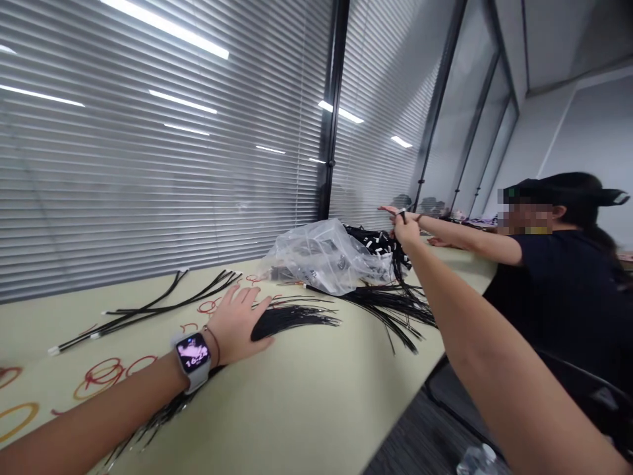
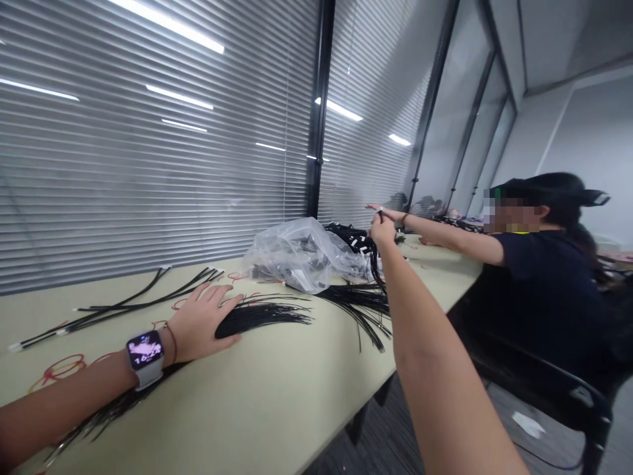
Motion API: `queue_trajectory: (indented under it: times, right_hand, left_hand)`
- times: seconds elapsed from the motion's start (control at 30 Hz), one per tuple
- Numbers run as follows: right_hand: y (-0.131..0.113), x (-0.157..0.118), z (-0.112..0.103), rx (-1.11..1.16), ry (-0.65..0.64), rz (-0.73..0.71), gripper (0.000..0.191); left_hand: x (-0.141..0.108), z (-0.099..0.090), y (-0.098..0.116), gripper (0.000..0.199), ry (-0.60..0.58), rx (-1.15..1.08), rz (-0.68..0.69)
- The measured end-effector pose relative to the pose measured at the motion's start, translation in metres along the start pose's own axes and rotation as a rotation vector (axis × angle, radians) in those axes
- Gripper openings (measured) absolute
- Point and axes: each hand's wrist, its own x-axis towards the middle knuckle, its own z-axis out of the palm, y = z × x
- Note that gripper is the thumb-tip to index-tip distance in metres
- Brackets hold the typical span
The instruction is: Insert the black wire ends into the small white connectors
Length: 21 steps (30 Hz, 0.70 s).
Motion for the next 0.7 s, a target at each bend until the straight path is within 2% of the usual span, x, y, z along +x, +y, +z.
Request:
queue_trajectory:
  times: [0.1, 0.17, 0.27, 0.37, 0.43, 0.53, 0.6, 0.7]
  right_hand:
    - [-0.005, -0.001, 0.023, 0.094, -0.035, 0.041, 0.028]
    - [-0.008, -0.001, 0.032, 0.160, -0.054, 0.057, 0.030]
    - [-0.010, -0.002, 0.036, 0.243, -0.062, 0.062, 0.033]
    - [-0.008, -0.003, 0.035, 0.299, -0.051, 0.046, 0.035]
    - [-0.005, -0.006, 0.035, 0.325, -0.064, 0.020, 0.036]
    - [0.001, -0.016, 0.041, 0.345, -0.157, -0.068, 0.039]
    - [0.008, -0.029, 0.048, 0.329, -0.254, -0.154, 0.041]
    - [0.020, -0.060, 0.060, 0.246, -0.458, -0.303, 0.039]
  left_hand:
    - [0.028, -0.009, 0.014, 0.050, -0.003, -0.039, 0.093]
    - [0.050, -0.005, 0.027, 0.042, -0.008, -0.073, 0.196]
    - [0.091, 0.012, 0.042, 0.043, 0.003, -0.087, 0.326]
    - [0.137, 0.031, 0.042, 0.058, -0.002, -0.063, 0.375]
    - [0.166, 0.040, 0.030, 0.063, -0.001, -0.037, 0.305]
    - [0.199, 0.048, -0.001, 0.060, 0.009, -0.012, 0.080]
    - [0.209, 0.054, -0.027, 0.053, -0.006, -0.014, -0.095]
    - [0.204, 0.073, -0.066, 0.050, -0.073, -0.049, -0.346]
